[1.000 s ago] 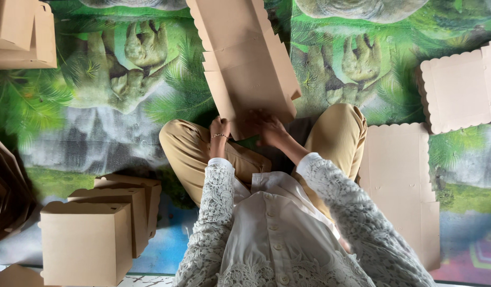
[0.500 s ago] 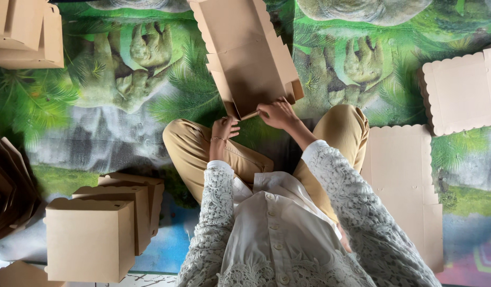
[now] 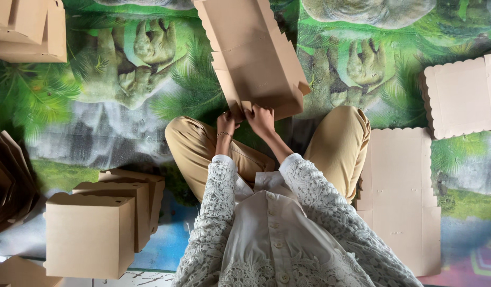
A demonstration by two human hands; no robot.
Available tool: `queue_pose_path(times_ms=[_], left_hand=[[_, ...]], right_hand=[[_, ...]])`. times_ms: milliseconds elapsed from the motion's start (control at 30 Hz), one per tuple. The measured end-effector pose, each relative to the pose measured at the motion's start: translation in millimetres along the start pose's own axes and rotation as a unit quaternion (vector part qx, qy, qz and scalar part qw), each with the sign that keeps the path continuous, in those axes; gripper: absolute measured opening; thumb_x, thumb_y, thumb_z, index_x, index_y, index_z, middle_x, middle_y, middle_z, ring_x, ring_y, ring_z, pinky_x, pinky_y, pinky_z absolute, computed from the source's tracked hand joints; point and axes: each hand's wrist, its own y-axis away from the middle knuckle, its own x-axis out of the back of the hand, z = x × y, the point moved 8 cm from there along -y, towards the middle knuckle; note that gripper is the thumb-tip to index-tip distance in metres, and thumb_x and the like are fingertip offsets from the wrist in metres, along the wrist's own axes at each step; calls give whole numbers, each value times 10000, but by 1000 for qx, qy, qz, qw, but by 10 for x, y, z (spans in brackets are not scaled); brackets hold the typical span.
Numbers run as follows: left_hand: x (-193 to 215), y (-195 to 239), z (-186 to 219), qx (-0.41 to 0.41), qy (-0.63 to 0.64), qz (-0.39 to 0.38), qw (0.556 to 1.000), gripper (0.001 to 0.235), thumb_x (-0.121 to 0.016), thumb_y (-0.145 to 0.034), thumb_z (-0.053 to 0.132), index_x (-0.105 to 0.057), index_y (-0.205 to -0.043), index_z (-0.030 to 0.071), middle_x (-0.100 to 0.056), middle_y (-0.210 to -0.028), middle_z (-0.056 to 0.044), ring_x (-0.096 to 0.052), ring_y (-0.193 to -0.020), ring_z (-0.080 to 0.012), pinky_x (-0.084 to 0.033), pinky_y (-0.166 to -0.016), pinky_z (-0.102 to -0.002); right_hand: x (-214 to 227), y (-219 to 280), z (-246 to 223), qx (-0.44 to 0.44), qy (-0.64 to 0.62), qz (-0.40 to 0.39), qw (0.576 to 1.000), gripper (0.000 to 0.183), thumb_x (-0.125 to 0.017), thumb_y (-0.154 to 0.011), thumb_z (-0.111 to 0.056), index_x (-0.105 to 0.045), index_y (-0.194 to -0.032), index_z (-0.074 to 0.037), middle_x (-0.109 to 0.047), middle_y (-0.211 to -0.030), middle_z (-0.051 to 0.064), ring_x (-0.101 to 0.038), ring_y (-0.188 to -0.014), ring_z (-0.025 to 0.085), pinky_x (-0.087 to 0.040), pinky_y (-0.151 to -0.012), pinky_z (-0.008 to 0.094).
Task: The person sits on the floor and assembles a flat cardboard box by folding and interlocking its flaps. They manipulate the sides and bottom to form a rectangular container, completing the assembly without using any tools.
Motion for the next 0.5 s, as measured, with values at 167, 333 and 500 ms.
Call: queue_pose_path(times_ms=[167, 333, 500], left_hand=[[-48, -171, -282, 3, 54, -23, 998, 505, -590, -981, 177, -519, -1331, -180, -588, -1242, -407, -723, -945, -461, -684, -771, -459], [-29, -63, -176, 19, 83, -27, 996, 541, -539, -1014, 168, -447, -1368, -231, -549, -1309, -415, -717, -1003, -459, -667, -840, -467], [5, -448, -726, 50, 47, -12, 998, 586, -545, -1001, 177, -424, -1410, -225, -459, -1422, -401, -658, -1086, -499, -660, -836, -456]], right_hand=[[311, -67, 10, -12, -91, -20, 996, 409, -620, -963, -420, -533, -687, -132, -575, -549, 60, -670, -612, 355, -459, -870, 502], [396, -122, -57, 5, -109, -25, 994, 443, -634, -945, -430, -478, -646, -143, -489, -499, 57, -622, -531, 339, -479, -741, 468], [248, -112, -46, -16, -26, -42, 999, 368, -598, -972, -420, -555, -735, -142, -596, -578, 71, -695, -675, 380, -444, -935, 508]])
